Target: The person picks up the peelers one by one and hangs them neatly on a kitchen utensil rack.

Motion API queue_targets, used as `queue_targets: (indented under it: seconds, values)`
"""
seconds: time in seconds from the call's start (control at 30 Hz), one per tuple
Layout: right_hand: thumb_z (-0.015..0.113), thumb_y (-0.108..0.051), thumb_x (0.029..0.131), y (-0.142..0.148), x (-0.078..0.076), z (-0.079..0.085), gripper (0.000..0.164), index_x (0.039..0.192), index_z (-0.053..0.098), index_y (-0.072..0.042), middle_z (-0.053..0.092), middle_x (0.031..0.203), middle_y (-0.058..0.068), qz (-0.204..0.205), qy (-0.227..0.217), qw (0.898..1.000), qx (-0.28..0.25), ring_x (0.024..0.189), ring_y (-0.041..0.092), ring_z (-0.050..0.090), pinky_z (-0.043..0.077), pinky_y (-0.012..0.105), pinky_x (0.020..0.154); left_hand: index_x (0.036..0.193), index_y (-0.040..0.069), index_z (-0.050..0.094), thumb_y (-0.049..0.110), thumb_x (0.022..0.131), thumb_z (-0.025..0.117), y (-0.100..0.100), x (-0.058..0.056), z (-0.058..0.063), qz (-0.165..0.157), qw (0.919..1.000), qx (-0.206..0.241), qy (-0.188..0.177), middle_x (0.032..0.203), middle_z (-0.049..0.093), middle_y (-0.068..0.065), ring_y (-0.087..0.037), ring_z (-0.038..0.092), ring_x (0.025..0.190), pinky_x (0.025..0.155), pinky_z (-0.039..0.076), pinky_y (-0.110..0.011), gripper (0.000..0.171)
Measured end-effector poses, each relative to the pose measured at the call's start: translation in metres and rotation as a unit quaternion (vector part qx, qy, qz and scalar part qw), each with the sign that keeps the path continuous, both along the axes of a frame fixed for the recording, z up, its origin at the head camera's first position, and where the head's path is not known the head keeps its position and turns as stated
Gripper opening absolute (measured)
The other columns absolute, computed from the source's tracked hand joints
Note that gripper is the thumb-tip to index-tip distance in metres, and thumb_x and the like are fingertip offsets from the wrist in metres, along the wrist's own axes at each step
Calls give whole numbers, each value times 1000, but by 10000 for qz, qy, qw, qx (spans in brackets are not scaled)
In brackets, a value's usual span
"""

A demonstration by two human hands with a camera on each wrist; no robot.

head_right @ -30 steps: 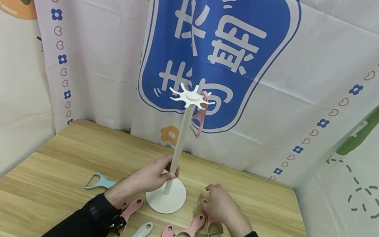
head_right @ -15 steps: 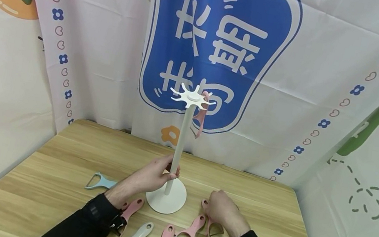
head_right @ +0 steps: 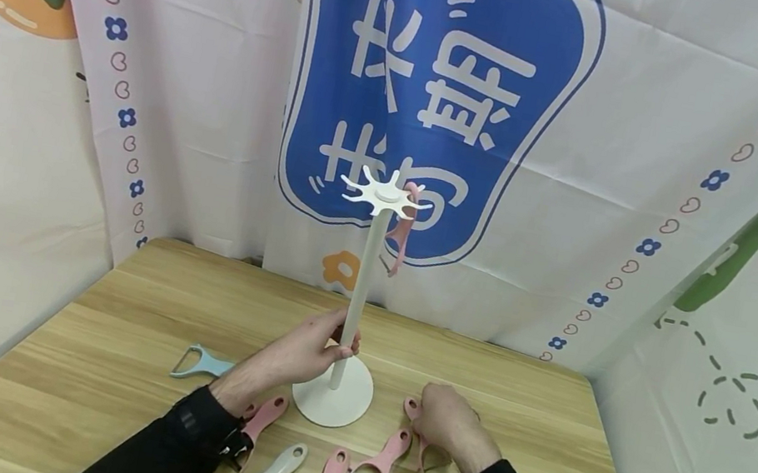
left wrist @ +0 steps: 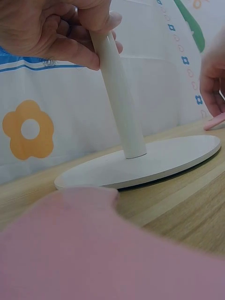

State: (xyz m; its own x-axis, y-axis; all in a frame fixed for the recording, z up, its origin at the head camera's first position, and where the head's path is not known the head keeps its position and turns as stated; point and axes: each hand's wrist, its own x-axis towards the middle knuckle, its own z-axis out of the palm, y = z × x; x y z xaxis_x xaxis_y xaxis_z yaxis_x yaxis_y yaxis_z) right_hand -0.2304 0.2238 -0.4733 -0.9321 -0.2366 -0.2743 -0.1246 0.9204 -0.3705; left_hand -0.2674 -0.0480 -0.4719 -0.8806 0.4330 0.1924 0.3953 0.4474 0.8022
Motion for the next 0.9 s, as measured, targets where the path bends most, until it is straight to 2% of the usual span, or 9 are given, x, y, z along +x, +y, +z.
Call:
queue_targets:
  seconds: [0.2, 0.4, 0.6, 0.9]
  values:
    - [69, -13, 98, 0, -2, 2, 13, 92, 63, -4, 58, 74, 4, 34, 290, 9996, -3, 57, 16, 56, 45, 29, 47, 115, 19, 57, 13, 102, 64, 0, 1, 1, 14, 10000, 54, -59, 102, 64, 4, -11, 64, 101, 88, 57, -33, 16]
    - [65, -29, 103, -2, -3, 10, 28, 97, 66, -1, 59, 74, 3, -3, 774, 9970, 5, 57, 16, 56, 47, 32, 49, 117, 16, 58, 14, 102, 64, 0, 1, 1, -5, 10000, 51, -68, 102, 64, 4, -11, 65, 101, 88, 57, -33, 16]
    - [69, -18, 98, -3, -4, 20, 19, 107, 66, -1, 62, 88, 5, -79, 1031, 9946, -97, 65, 15, 57, 49, 31, 52, 118, 16, 59, 13, 102, 64, 0, 0, 0, -15, 10000, 68, -23, 102, 64, 5, -11, 65, 100, 87, 57, -34, 17]
    - [73, -17, 95, -9, -5, 30, 19, 107, 67, -3, 65, 86, 2, -20, 1258, 9916, -294, 68, 11, 60, 54, 31, 61, 120, 12, 58, 11, 102, 64, 0, 0, 1, -124, 9998, 82, 89, 102, 63, 3, -12, 65, 101, 87, 57, -33, 19]
